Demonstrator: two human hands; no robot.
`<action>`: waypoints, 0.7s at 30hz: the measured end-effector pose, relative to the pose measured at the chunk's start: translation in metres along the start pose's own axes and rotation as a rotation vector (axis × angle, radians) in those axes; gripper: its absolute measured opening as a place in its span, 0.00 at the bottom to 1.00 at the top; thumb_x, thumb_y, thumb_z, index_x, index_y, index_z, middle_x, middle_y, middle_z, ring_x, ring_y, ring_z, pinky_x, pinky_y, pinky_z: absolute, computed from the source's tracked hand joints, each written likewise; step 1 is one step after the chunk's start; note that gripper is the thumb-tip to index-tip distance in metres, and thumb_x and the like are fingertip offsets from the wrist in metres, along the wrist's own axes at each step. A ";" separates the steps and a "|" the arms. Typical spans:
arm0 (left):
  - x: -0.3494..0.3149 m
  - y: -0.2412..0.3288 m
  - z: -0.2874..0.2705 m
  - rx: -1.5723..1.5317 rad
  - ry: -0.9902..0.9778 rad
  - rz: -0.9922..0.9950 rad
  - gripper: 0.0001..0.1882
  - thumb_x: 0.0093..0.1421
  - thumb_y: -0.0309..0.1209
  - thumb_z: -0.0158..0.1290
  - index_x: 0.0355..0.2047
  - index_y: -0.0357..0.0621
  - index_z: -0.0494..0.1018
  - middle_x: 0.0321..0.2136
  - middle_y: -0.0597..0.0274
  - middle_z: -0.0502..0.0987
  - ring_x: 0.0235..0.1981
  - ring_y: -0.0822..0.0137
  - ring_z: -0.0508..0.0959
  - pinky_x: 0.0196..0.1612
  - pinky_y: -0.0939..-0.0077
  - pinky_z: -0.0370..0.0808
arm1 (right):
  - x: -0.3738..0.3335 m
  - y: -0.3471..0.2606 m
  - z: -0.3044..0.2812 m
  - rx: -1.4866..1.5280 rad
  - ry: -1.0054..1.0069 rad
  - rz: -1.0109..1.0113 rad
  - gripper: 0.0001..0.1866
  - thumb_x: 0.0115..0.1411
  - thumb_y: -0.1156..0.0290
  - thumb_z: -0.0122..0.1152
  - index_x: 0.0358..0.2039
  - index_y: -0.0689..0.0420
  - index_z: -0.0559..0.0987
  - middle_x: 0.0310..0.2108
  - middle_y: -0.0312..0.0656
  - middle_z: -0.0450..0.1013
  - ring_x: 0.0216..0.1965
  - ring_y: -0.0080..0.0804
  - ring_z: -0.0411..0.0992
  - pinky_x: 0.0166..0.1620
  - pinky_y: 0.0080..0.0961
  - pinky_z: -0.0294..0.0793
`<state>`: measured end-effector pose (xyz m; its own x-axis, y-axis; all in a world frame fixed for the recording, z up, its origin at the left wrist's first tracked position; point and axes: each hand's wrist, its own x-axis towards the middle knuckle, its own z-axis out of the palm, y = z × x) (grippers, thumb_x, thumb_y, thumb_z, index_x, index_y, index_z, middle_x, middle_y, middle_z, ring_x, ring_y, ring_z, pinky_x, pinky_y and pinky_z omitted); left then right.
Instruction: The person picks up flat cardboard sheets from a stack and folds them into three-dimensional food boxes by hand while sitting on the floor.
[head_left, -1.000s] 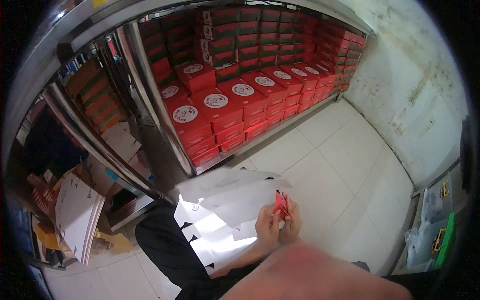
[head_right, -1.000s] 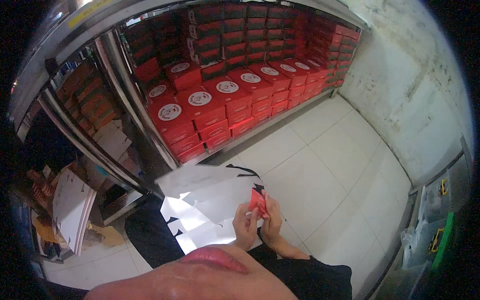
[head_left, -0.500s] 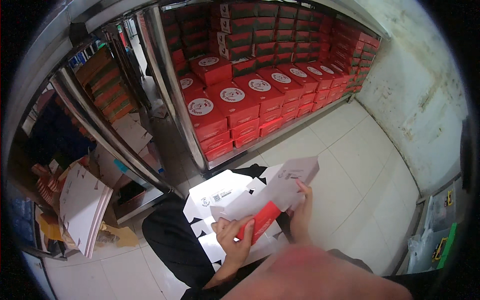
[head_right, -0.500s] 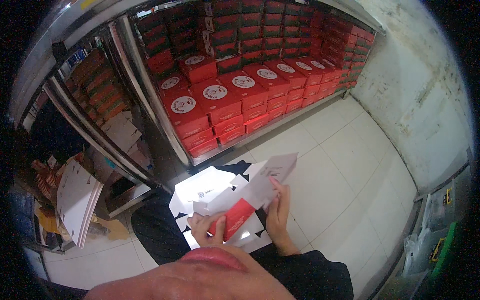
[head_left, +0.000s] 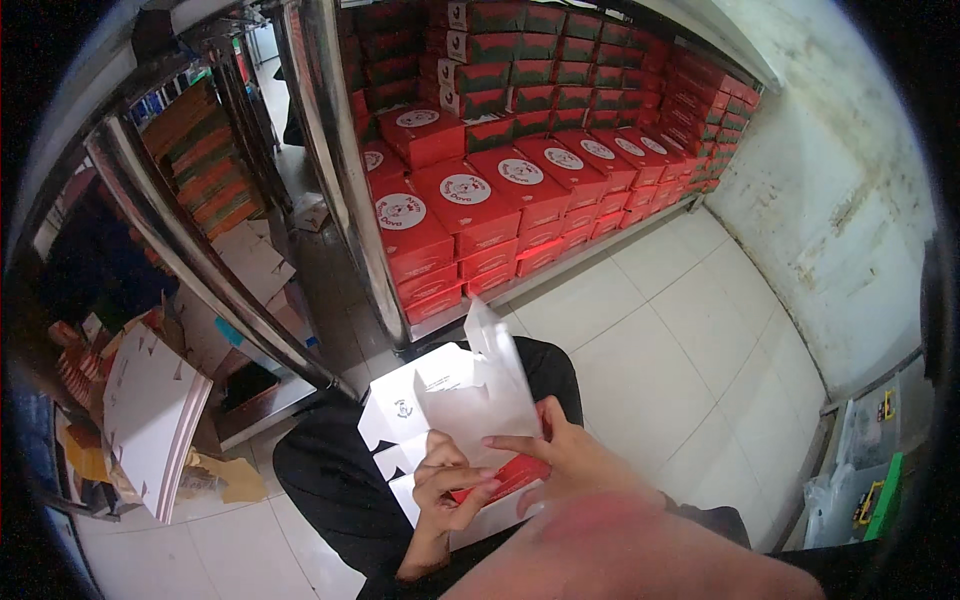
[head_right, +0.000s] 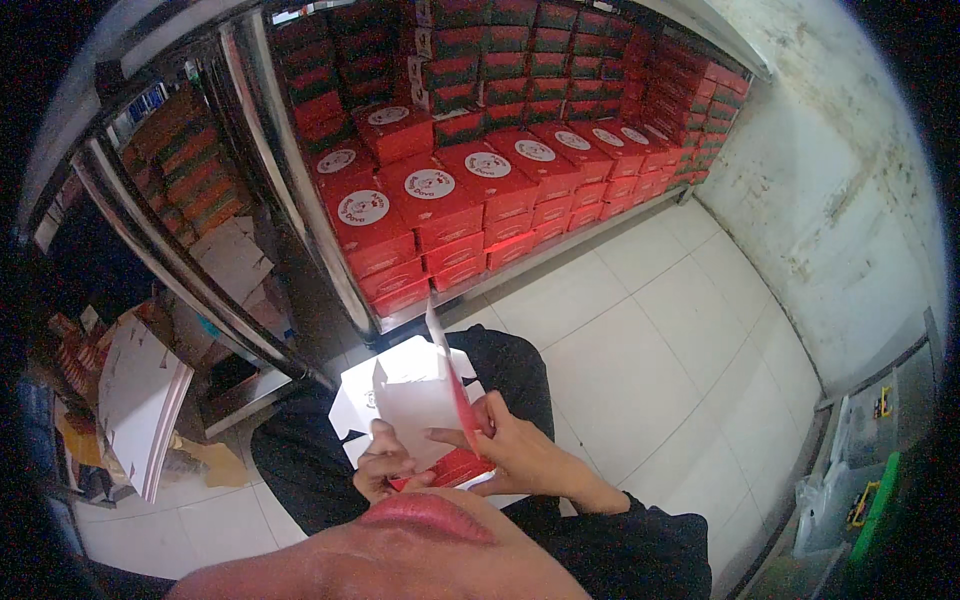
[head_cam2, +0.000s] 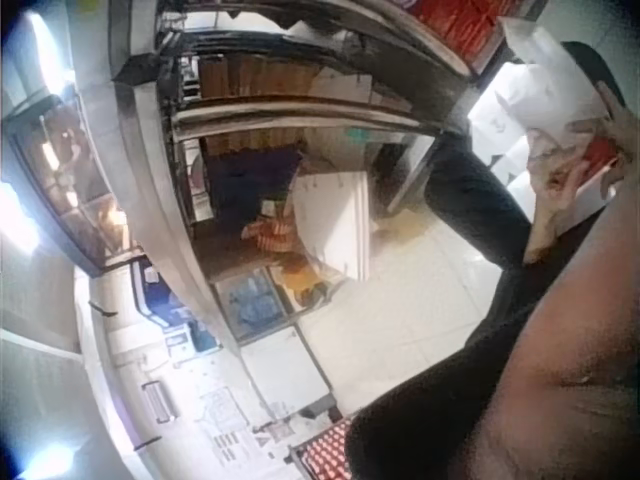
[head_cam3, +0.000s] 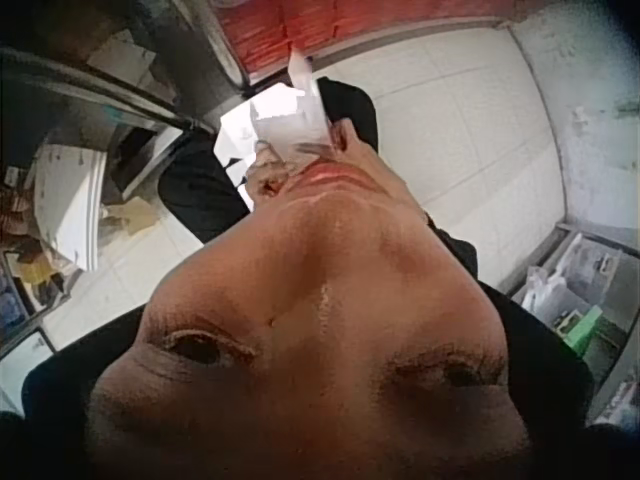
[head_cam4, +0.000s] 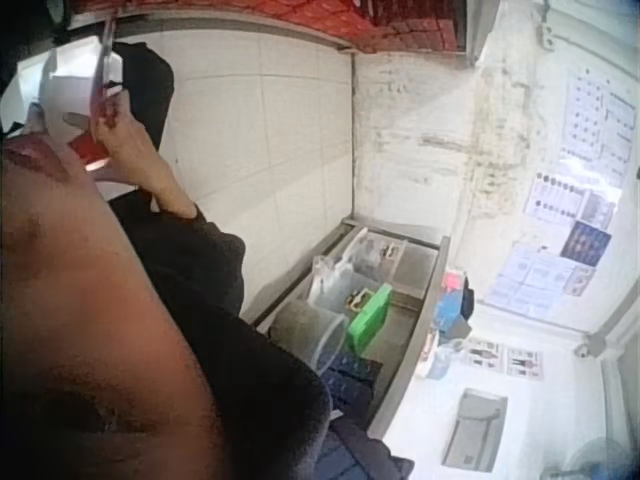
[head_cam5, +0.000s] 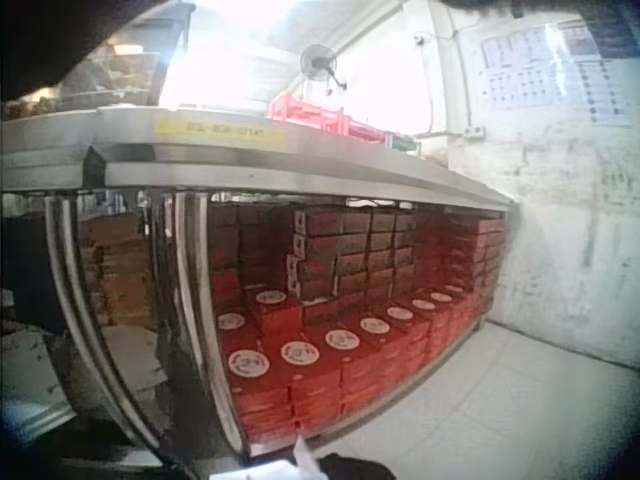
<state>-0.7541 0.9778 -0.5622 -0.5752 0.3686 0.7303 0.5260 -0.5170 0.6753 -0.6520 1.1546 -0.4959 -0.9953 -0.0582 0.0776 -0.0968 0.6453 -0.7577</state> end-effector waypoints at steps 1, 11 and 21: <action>-0.002 -0.001 -0.001 0.107 0.099 0.031 0.14 0.48 0.24 0.63 0.37 0.43 0.77 0.22 0.64 0.72 0.31 0.63 0.69 0.48 0.65 0.62 | -0.002 0.011 0.005 -0.119 0.047 -0.043 0.32 0.44 0.70 0.76 0.53 0.45 0.78 0.40 0.43 0.56 0.48 0.38 0.65 0.46 0.27 0.71; 0.023 0.005 -0.023 0.030 0.090 -0.334 0.40 0.55 0.35 0.59 0.65 0.42 0.53 0.59 0.54 0.61 0.63 0.58 0.60 0.66 0.56 0.53 | -0.019 0.113 0.003 0.495 -0.077 0.098 0.44 0.38 0.71 0.82 0.56 0.59 0.70 0.52 0.42 0.72 0.55 0.33 0.67 0.58 0.35 0.66; -0.019 -0.046 -0.040 1.109 -0.424 -0.352 0.41 0.42 0.27 0.63 0.60 0.42 0.62 0.46 0.55 0.72 0.55 0.54 0.68 0.65 0.44 0.53 | 0.021 0.050 0.075 0.244 0.469 0.047 0.46 0.49 0.67 0.74 0.65 0.55 0.59 0.55 0.46 0.59 0.35 0.26 0.69 0.36 0.22 0.69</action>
<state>-0.7925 0.9634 -0.6117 -0.6533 0.6825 0.3277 0.7487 0.5181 0.4136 -0.6785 1.1281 -0.5808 -0.8943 0.3499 0.2789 -0.1062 0.4396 -0.8919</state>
